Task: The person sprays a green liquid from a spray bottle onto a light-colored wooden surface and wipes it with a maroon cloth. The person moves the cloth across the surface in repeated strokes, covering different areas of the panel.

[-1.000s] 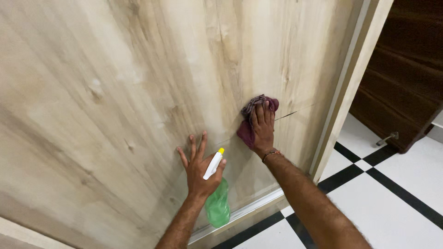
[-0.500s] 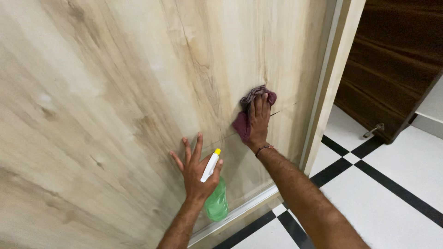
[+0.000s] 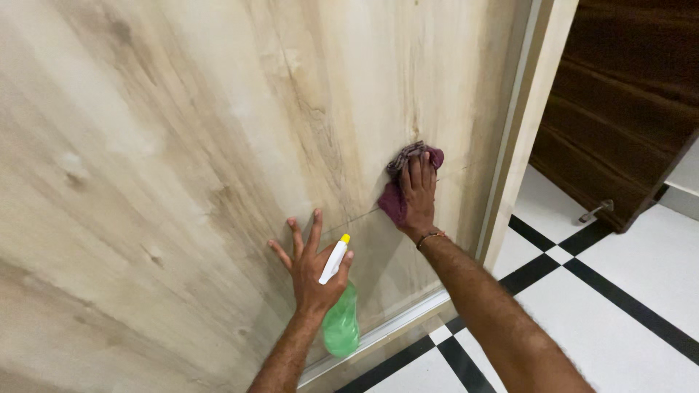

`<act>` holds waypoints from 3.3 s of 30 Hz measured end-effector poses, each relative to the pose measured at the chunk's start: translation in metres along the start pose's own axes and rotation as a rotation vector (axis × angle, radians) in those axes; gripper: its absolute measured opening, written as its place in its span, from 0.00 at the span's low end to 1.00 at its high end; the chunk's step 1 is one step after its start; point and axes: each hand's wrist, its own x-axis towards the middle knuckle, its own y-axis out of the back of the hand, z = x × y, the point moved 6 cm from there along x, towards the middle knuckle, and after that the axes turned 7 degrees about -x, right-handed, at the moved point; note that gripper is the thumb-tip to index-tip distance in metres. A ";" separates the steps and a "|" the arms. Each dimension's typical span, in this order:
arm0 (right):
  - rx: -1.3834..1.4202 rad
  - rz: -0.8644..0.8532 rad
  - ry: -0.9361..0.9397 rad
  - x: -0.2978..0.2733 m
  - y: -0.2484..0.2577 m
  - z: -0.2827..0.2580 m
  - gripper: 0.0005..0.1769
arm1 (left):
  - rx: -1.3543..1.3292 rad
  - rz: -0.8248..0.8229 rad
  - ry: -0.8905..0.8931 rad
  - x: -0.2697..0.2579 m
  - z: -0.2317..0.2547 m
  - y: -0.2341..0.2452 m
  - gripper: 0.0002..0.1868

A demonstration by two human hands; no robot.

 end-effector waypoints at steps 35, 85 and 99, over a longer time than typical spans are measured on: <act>-0.019 0.085 -0.175 0.000 0.006 0.139 0.52 | -0.027 -0.011 0.082 0.017 0.023 -0.067 0.10; 0.117 -0.132 -0.439 -0.127 -0.041 0.209 0.57 | -0.793 -0.005 0.509 -0.073 0.026 -0.158 0.14; 0.113 -0.130 -0.437 -0.143 -0.035 0.194 0.51 | -0.996 -0.035 0.551 -0.083 0.036 -0.187 0.15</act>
